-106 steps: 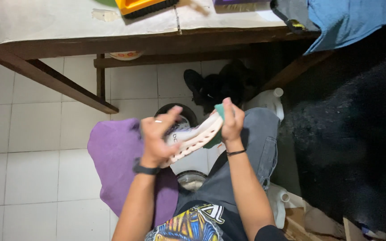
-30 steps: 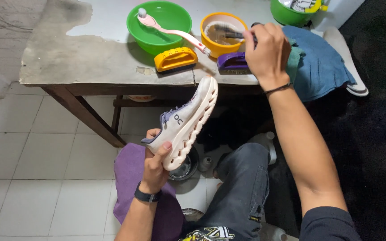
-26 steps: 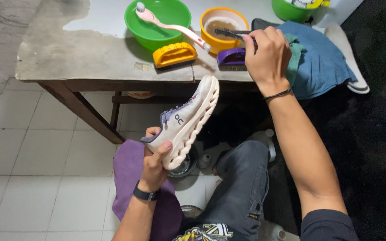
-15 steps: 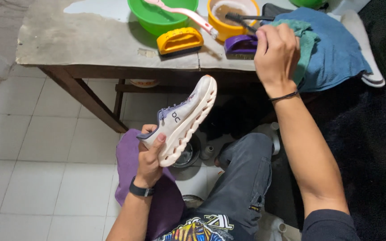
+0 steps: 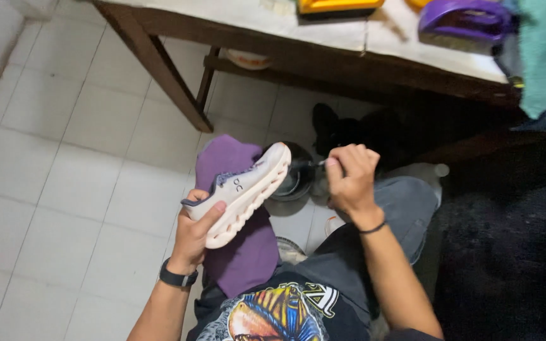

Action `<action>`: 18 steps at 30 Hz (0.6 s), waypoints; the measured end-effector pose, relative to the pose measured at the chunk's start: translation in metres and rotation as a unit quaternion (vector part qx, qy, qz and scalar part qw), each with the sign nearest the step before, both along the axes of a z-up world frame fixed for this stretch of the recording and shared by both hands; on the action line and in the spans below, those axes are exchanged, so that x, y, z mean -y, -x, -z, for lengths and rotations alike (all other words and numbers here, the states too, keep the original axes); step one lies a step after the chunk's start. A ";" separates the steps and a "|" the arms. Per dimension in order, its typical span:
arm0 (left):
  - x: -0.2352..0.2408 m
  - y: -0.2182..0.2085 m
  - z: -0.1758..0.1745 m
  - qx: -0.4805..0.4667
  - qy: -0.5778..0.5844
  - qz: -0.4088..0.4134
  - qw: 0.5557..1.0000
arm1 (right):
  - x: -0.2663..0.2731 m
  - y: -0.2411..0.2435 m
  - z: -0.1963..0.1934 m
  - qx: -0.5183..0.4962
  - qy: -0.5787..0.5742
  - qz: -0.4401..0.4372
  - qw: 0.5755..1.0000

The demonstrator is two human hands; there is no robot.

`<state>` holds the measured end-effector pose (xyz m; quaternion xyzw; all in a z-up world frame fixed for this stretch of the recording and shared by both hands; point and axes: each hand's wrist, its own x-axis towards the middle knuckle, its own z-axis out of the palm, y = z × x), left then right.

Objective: The person cleans a white and orange sneaker by scrubbing the sole and upper with a brush and wiping it with a cloth. The person repeatedly dips the brush into a container of liquid and scrubs different parts of the shoe while sitting on the floor.

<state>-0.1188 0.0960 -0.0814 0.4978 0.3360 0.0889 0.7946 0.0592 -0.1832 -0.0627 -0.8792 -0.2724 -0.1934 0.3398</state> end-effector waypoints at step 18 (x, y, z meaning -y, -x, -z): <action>0.014 -0.001 0.001 -0.061 -0.209 0.051 0.975 | -0.056 -0.012 0.062 0.078 -0.111 -0.030 0.990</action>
